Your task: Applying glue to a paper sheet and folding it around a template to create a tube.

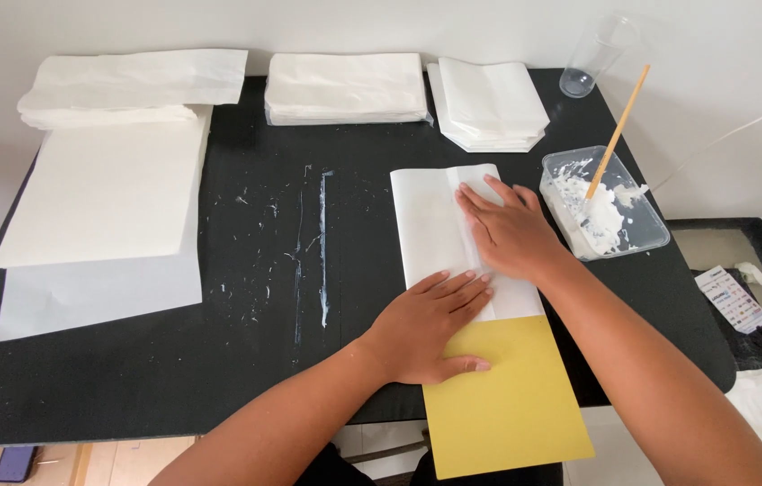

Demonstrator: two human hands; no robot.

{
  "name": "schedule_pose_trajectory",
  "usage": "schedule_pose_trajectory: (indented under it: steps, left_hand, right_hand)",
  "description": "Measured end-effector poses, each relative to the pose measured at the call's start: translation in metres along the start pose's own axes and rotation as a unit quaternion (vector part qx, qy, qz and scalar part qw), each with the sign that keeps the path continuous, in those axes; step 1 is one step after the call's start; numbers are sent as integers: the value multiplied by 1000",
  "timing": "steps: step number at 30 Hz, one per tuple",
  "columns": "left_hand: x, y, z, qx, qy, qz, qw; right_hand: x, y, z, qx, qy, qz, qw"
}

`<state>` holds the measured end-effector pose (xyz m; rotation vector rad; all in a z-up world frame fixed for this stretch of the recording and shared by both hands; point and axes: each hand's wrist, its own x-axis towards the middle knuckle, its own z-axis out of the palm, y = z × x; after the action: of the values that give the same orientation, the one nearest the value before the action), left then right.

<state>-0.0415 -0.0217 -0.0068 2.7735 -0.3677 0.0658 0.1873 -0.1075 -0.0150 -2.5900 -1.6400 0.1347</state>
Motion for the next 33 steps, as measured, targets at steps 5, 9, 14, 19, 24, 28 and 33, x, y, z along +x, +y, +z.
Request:
schedule_pose_trajectory:
  steps: [5, 9, 14, 19, 24, 28, 33]
  left_hand:
    - [-2, -1, 0, -3, 9, -6, 1000]
    - [-2, -5, -3, 5, 11, -23, 1000]
    - [-10, -16, -13, 0, -9, -33, 999]
    - [-11, -27, -15, 5, 11, -66, 998]
    - [-10, -27, -1, -2, -6, -55, 998]
    - [-9, -25, -7, -5, -21, -59, 998]
    - [-8, -30, -19, -139, 146, -122, 972]
  right_hand:
    - [38, -11, -13, -2, -36, 18, 999]
    - [63, -12, -7, 25, -53, 33, 998]
    - [44, -28, -39, 96, 0, 30, 995]
    - [-12, -42, -55, 117, 83, 203, 969]
    - [-67, -75, -102, 155, -46, 251, 954]
    - [-110, -88, -94, 165, -77, 259, 949]
    - [-146, -86, -39, 170, -76, 302, 935]
